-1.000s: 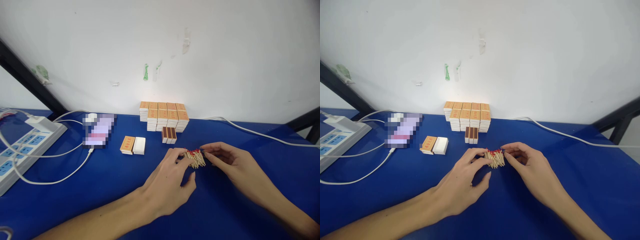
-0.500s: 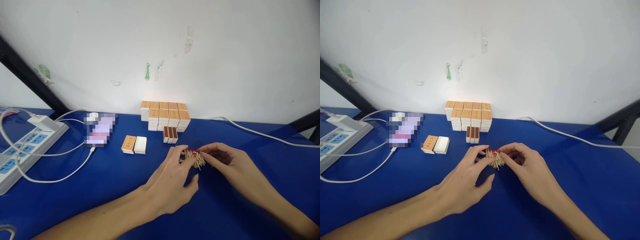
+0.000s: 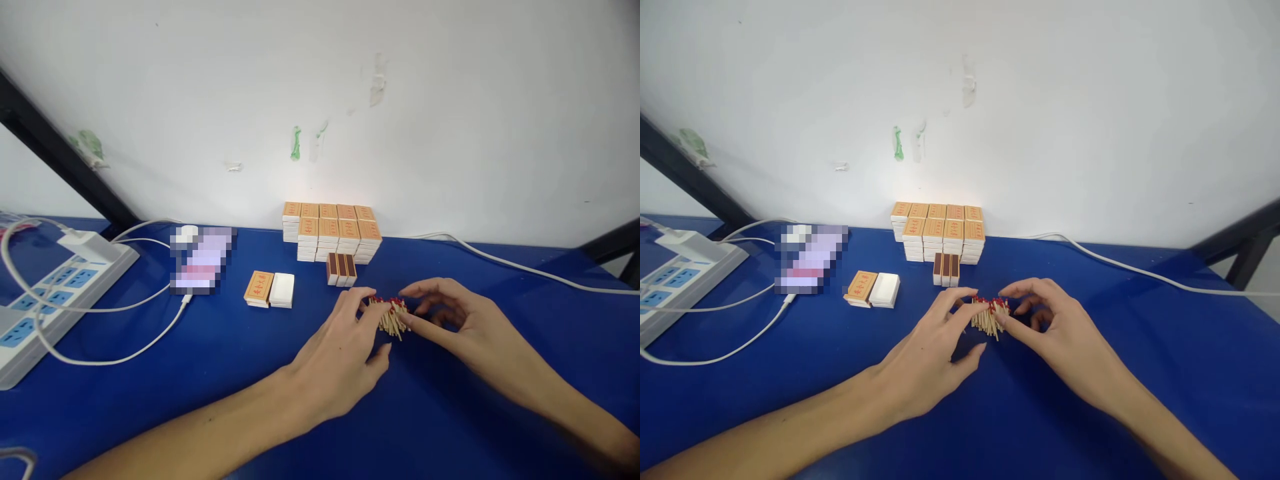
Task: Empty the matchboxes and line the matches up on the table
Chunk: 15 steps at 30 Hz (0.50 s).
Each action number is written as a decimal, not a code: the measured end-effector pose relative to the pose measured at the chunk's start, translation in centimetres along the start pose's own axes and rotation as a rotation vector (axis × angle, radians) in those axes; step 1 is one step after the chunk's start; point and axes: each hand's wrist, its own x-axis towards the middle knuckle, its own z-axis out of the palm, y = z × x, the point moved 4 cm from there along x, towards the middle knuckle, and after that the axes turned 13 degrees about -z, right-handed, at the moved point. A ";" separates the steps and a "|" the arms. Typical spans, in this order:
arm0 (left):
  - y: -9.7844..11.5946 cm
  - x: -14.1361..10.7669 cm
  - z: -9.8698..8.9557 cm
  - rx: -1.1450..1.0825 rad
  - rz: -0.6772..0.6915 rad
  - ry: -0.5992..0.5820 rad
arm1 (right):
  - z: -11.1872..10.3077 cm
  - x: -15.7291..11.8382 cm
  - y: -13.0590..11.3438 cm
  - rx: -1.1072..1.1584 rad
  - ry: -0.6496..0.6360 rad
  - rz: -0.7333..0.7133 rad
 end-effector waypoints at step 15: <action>0.8 2.4 0.7 0.073 0.039 -0.009 | -0.4 1.6 0.4 -0.117 -0.280 -0.133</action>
